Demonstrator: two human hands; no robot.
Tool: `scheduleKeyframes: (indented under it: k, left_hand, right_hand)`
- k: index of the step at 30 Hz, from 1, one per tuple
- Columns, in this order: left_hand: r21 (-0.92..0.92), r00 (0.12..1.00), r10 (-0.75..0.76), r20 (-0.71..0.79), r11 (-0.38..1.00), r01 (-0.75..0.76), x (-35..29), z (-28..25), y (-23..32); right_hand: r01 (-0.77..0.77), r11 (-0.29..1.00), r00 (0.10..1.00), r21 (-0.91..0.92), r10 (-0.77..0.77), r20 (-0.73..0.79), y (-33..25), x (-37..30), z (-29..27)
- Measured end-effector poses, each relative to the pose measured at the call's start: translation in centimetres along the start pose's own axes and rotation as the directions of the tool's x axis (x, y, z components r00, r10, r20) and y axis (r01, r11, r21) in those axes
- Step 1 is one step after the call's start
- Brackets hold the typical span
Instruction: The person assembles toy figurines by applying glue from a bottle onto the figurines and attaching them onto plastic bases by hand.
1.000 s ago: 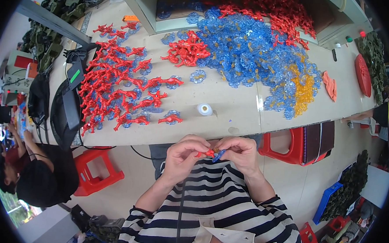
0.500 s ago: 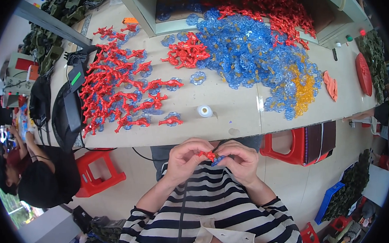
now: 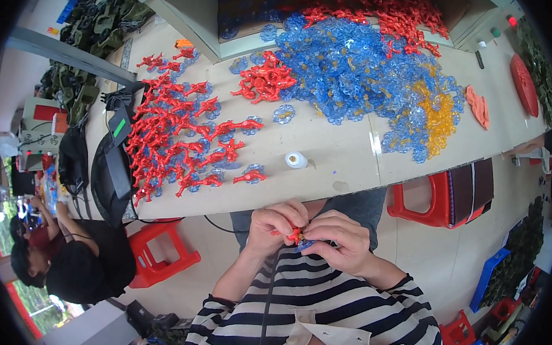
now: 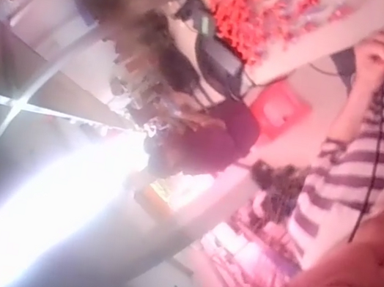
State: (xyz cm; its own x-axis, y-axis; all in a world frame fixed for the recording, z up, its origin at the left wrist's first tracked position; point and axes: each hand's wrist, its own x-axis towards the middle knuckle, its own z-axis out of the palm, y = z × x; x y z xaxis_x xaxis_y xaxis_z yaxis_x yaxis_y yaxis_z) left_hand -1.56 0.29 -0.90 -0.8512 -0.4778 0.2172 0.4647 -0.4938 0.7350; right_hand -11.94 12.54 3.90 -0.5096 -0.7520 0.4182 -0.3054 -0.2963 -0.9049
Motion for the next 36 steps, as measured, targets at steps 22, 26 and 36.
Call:
scheduleKeyframes:
  k: [22, 26, 36]
  left_hand:
    - [0.543, 0.994, -0.057, 0.092, 0.84, -0.002, 1.0, 1.4, 2.9]
    - [0.582, 0.995, -0.073, 0.067, 0.813, 0.021, 0.9, 1.6, 2.9]
    - [0.56, 0.995, -0.074, 0.062, 0.828, 0.027, 0.9, 1.4, 2.9]
  right_hand:
    - [0.155, 0.985, 0.987, 0.078, -0.152, -0.043, 2.8, -0.8, -0.1]
    - [0.122, 0.986, 0.992, 0.117, -0.119, -0.036, 3.0, -0.9, -0.2]
    - [0.128, 0.984, 0.992, 0.127, -0.126, -0.026, 3.1, -0.8, -0.1]
